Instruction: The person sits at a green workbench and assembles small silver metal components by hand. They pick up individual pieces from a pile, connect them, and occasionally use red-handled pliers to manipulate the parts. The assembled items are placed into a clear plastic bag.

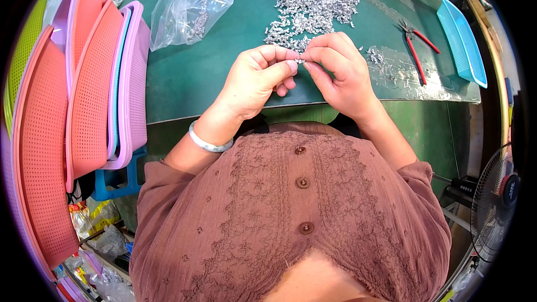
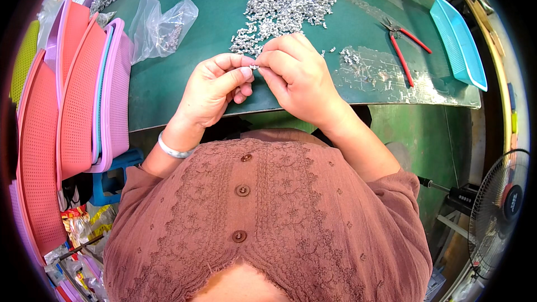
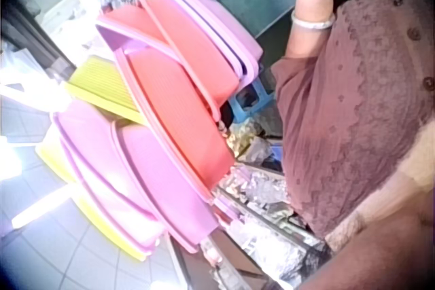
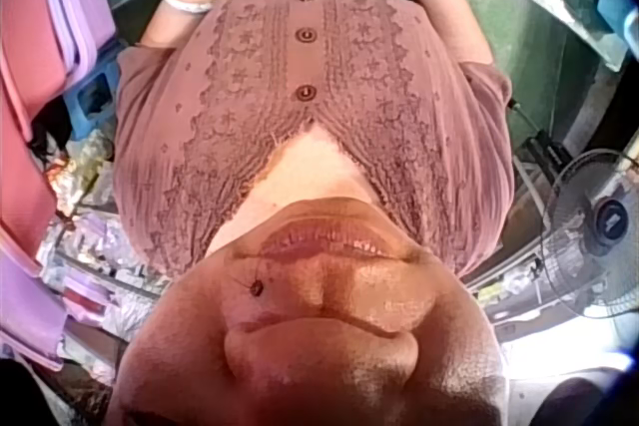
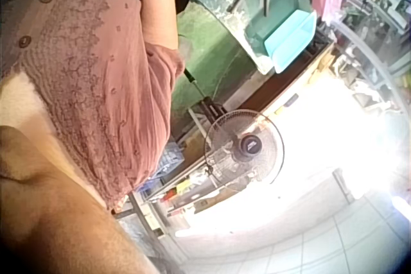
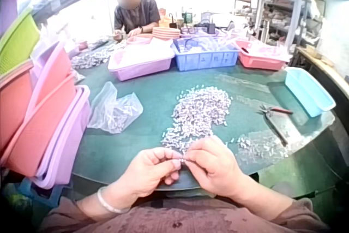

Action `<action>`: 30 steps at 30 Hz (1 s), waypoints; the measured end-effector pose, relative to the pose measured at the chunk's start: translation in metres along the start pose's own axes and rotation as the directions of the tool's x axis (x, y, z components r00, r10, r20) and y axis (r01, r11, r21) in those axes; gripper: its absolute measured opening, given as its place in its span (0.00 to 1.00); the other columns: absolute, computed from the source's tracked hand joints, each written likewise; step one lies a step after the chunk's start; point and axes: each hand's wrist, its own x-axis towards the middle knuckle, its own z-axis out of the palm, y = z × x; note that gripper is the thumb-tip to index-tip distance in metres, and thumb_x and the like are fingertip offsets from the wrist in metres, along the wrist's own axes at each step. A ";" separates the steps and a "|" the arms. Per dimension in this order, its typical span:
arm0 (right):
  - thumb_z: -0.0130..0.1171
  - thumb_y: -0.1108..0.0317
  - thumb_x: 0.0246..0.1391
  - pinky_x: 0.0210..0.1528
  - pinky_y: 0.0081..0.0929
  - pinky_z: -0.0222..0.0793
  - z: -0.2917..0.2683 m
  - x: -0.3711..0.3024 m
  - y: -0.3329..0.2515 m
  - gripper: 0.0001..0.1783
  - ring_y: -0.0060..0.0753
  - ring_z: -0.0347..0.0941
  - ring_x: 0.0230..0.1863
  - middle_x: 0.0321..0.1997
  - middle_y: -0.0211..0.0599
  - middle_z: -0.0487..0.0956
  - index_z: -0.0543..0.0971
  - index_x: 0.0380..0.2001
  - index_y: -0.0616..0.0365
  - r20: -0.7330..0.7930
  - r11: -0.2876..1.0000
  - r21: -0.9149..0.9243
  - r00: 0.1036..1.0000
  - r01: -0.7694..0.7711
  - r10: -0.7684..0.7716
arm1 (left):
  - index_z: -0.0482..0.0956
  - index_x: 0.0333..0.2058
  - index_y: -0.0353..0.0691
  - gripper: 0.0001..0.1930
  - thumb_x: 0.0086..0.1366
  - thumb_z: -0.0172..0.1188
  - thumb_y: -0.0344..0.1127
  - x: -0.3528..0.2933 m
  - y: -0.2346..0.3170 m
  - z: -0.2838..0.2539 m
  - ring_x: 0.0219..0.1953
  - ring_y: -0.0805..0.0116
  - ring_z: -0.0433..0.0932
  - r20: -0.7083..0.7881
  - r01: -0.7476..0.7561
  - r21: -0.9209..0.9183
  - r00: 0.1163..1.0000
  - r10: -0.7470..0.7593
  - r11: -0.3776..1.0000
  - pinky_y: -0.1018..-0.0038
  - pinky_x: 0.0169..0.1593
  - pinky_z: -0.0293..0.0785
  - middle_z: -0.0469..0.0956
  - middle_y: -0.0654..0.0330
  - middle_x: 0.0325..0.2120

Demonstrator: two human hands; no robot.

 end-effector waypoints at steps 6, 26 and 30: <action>0.60 0.78 0.37 0.34 0.28 0.65 -0.001 0.002 -0.002 0.08 0.38 0.68 0.32 0.30 0.35 0.73 0.75 0.25 0.59 0.012 0.998 -0.051 0.999 0.046 -0.045 | 0.76 0.36 0.33 0.06 0.59 0.55 0.26 -0.002 0.000 0.003 0.21 0.80 0.72 -0.020 -0.017 0.049 1.000 0.018 0.999 0.85 0.24 0.68 0.75 0.64 0.24; 0.60 0.79 0.37 0.34 0.28 0.65 0.001 0.000 0.001 0.08 0.39 0.69 0.32 0.30 0.35 0.74 0.75 0.26 0.59 0.019 1.000 0.020 1.000 -0.020 0.019 | 0.76 0.36 0.32 0.08 0.58 0.54 0.28 -0.001 -0.002 0.002 0.20 0.81 0.71 -0.053 -0.016 0.062 0.998 0.019 0.998 0.87 0.22 0.67 0.75 0.63 0.23; 0.60 0.79 0.37 0.34 0.28 0.65 0.002 0.000 0.002 0.08 0.39 0.69 0.32 0.30 0.36 0.74 0.75 0.26 0.59 0.022 0.998 0.045 0.999 -0.050 0.049 | 0.76 0.35 0.33 0.07 0.58 0.55 0.28 -0.001 -0.002 0.000 0.19 0.82 0.70 -0.040 0.000 0.028 0.999 0.002 1.000 0.88 0.21 0.66 0.75 0.64 0.23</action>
